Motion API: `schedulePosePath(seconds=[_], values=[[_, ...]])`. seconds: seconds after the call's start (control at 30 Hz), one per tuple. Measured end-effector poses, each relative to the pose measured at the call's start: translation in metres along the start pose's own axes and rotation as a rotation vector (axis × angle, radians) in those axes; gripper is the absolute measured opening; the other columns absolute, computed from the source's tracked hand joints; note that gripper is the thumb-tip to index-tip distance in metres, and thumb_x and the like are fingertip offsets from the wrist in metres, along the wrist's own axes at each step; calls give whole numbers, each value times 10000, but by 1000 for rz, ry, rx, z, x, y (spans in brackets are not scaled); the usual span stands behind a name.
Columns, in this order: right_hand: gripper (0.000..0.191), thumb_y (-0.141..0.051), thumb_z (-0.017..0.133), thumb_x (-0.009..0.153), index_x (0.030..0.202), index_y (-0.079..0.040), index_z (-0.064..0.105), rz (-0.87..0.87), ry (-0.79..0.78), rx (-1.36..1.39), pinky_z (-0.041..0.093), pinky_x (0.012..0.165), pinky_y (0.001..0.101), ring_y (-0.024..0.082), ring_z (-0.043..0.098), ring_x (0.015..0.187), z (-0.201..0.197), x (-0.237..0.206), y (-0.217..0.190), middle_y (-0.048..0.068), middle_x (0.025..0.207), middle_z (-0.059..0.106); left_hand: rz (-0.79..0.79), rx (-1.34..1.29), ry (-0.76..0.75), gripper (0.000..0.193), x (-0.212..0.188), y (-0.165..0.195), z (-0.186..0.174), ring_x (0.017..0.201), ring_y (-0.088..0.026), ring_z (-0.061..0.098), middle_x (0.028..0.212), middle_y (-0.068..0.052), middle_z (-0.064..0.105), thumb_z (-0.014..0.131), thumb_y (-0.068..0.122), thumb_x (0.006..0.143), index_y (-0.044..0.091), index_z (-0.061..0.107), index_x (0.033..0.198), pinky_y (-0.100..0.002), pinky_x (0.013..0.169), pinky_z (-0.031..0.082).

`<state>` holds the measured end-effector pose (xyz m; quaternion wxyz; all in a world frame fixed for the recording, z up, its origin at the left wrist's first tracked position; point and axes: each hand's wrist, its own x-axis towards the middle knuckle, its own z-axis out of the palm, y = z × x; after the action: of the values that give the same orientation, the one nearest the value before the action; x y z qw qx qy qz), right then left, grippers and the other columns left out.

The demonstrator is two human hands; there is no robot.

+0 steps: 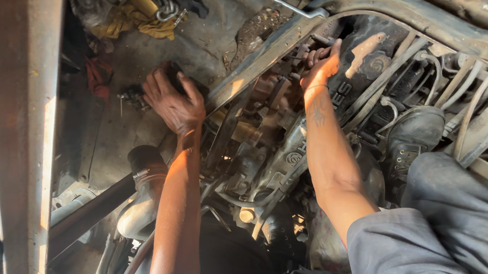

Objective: The person works on a vehicle engine, using a wrench to tighten bolts and a rag to wipe components. They repeatedly reach into the engine bay, adjust fasteners, and clean surfaces while positioned over the engine.

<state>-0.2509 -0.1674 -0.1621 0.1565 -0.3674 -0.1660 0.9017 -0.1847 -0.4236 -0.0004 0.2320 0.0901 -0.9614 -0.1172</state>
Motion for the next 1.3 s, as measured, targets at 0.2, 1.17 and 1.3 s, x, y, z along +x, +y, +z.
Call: schedulePosePath(seconds=[0.2, 1.17, 1.3], values=[[545, -586, 617, 974, 803, -69, 601, 19, 270, -129, 438, 602, 379, 212, 542, 557, 4, -8, 8, 79, 616, 558, 26, 18, 0, 395, -3, -3, 1, 1193, -384, 546, 1237, -164, 597, 539, 311, 1016, 28, 603, 1284, -551, 978, 407], [330, -456, 727, 858, 770, -139, 699, 125, 297, -489, 463, 504, 317, 160, 654, 587, 13, -13, 9, 47, 682, 713, 43, 3, 13, 372, -4, -2, -1, 1201, -379, 553, 1239, -151, 613, 524, 302, 1030, 36, 609, 1276, -547, 983, 402], [454, -385, 830, 923, 718, -126, 519, 102, 74, 4, 511, 659, 363, 223, 601, 650, 4, -15, 4, 52, 664, 565, 11, 28, -5, 391, -2, -2, -3, 1193, -392, 546, 1231, -169, 599, 549, 301, 996, 34, 606, 1275, -547, 979, 409]])
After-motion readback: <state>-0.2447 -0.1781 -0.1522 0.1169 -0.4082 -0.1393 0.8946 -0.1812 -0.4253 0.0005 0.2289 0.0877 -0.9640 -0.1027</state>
